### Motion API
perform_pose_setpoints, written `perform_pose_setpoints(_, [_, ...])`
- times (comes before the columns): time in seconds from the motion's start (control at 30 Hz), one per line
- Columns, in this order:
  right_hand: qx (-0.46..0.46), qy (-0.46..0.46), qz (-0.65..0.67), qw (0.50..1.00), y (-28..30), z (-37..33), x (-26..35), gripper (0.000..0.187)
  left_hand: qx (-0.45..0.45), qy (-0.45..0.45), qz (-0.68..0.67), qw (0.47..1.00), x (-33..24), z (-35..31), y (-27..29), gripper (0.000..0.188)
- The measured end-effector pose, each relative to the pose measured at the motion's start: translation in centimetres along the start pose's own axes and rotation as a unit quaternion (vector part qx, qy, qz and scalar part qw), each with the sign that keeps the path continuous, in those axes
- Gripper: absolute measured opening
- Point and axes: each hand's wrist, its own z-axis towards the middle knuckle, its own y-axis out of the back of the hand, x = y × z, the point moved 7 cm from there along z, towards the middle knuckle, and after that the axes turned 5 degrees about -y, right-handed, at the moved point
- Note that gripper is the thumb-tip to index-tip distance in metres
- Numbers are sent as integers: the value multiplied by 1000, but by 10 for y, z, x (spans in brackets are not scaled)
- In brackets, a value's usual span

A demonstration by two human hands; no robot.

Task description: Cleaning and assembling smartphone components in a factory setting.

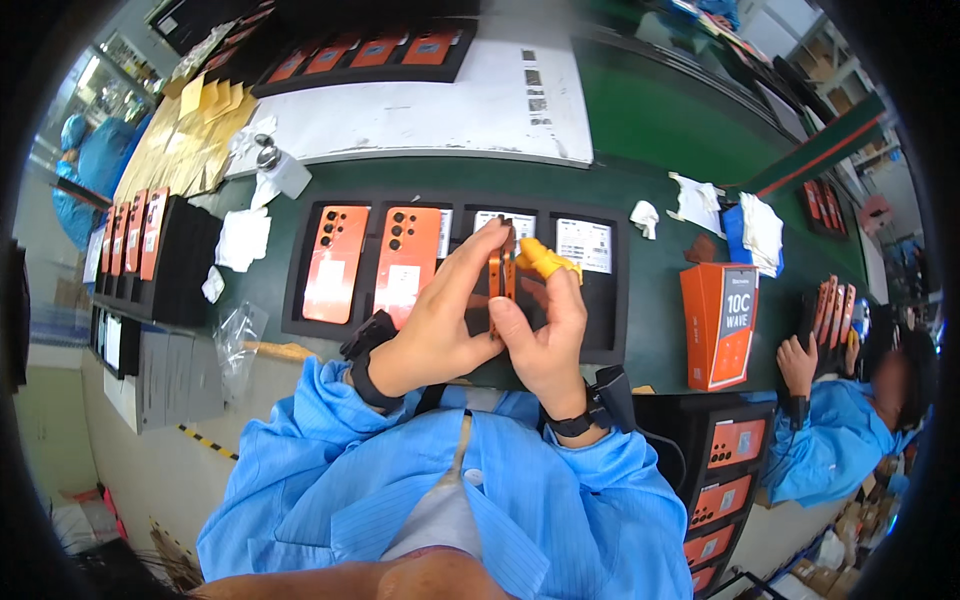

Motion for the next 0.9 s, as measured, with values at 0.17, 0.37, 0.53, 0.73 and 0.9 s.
perform_pose_setpoints(0.17, [-27,104,-187,976,6,-17,31,44,4,-73,31,997,-1,-10,-1,88])
perform_pose_setpoints(0.37, [-65,-58,-203,975,55,-16,17,22,-119,15,68,990,8,-10,25,52])
perform_pose_setpoints(0.53, [-114,-48,-75,990,102,-12,15,19,-151,-67,106,981,1,4,40,45])
perform_pose_setpoints(0.73, [-95,209,-496,838,85,9,23,28,40,-205,338,918,21,29,-10,54])
perform_pose_setpoints(0.9, [68,145,-612,774,48,-2,-41,46,129,-145,399,896,64,8,-31,58])
